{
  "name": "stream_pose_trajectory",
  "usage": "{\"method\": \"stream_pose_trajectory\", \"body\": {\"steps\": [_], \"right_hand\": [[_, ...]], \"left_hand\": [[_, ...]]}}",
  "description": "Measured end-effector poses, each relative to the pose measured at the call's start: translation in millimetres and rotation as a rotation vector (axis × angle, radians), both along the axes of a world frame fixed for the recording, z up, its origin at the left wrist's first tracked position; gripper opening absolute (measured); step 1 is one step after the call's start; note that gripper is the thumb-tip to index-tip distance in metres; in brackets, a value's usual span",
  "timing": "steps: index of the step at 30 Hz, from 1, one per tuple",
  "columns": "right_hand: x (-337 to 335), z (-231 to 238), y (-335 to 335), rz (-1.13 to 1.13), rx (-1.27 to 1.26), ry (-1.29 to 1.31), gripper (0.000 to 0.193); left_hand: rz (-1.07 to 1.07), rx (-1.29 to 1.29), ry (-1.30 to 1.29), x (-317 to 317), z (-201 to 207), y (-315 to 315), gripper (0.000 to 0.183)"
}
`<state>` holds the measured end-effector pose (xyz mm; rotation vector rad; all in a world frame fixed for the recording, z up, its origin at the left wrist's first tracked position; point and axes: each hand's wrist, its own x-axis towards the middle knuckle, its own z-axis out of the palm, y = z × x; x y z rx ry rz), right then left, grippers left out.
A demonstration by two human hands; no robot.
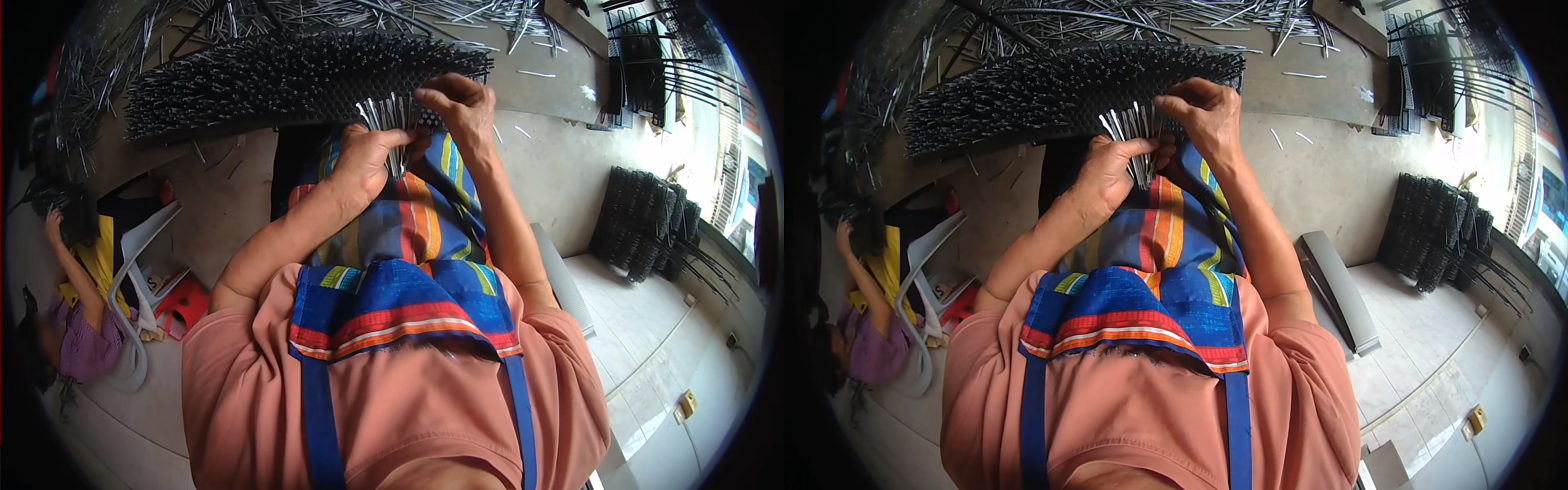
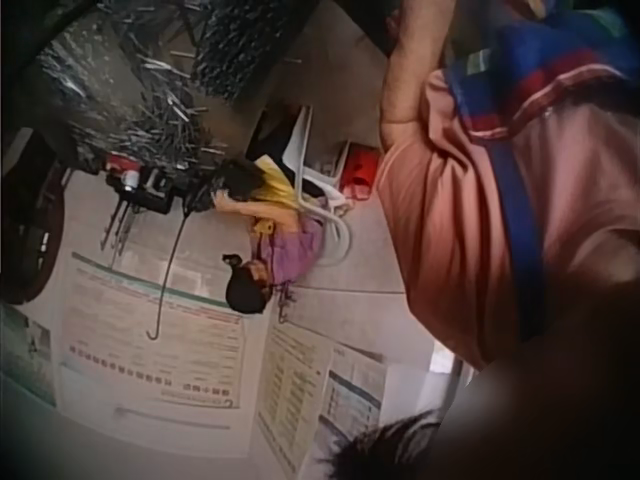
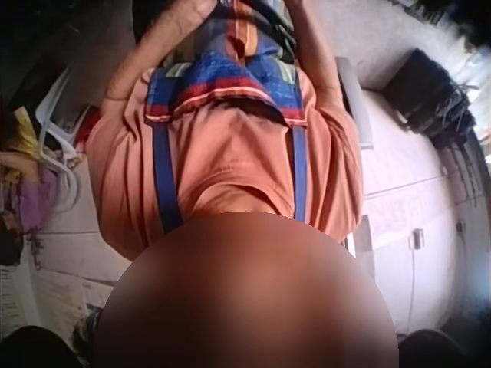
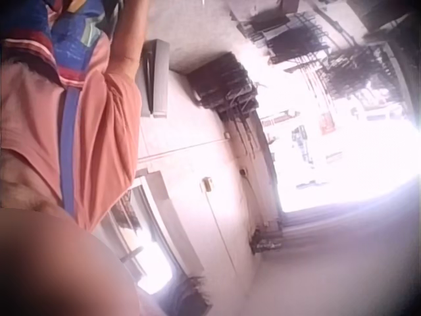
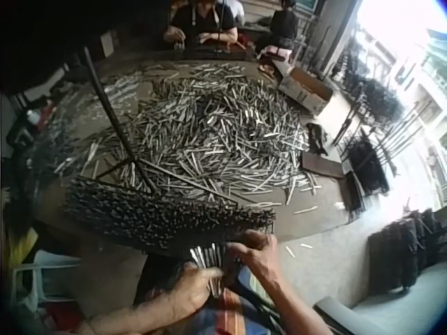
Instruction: Manually inserting and weaving metal wires into a mesh frame to assemble a product.
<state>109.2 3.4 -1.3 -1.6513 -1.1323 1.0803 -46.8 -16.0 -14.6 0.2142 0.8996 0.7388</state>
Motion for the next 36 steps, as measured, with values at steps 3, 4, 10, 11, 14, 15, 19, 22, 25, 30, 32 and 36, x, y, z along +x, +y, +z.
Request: {"method": "stream_pose_trajectory", "body": {"steps": [3, 4, 10, 11, 14, 15, 19, 22, 25, 30, 32, 36], "right_hand": [[9.0, 2.0, -6.5, 0.161, -0.244, 0.153, 0.011], [10.4, 0.6, -7.8, 0.118, -0.255, 0.276, 0.011], [16.4, 3.9, 1.5, -0.276, 0.165, 0.306, 0.005], [17.4, 2.1, 6.7, -0.361, 0.341, 0.276, 0.007], [19.4, -17.5, 21.2, -0.316, 0.535, 0.164, 0.009], [19.7, -20.2, 22.9, -0.295, 0.621, 0.073, 0.011], [19.3, -11.3, 23.6, -0.246, 0.578, -0.066, 0.011], [21.5, -14.6, 22.0, -0.218, 0.580, -0.046, 0.010], [20.0, -25.5, 19.2, -0.184, 0.588, -0.159, 0.011], [13.3, -21.2, 13.3, -0.144, 0.516, -0.341, 0.012], [12.8, -17.2, 12.4, -0.176, 0.473, -0.364, 0.012], [17.2, -16.1, 21.5, -0.099, 0.542, -0.474, 0.011]], "left_hand": [[-0.107, -0.042, 0.025, 4.0, 9.2, 2.1, 0.024], [-0.108, -0.040, 0.026, 5.0, 9.8, 1.3, 0.024], [-0.032, -0.082, 0.090, 2.4, 1.6, -2.2, 0.015], [-0.039, -0.058, 0.104, 3.4, 1.6, -4.3, 0.014], [-0.055, -0.032, 0.118, 7.5, 9.1, -3.9, 0.014], [-0.060, -0.030, 0.117, 8.7, 11.4, -2.4, 0.015], [-0.048, -0.033, 0.101, 5.4, 5.4, -0.8, 0.014], [-0.038, -0.007, 0.065, 5.7, 2.7, -1.3, 0.021], [0.003, -0.052, 0.110, 9.1, 5.2, -1.3, 0.011], [0.021, -0.057, 0.086, 9.6, 4.0, -1.2, 0.010], [0.014, -0.065, 0.078, 10.4, 4.5, -0.7, 0.011], [0.017, -0.073, 0.066, 12.0, 7.1, 2.3, 0.012]]}}
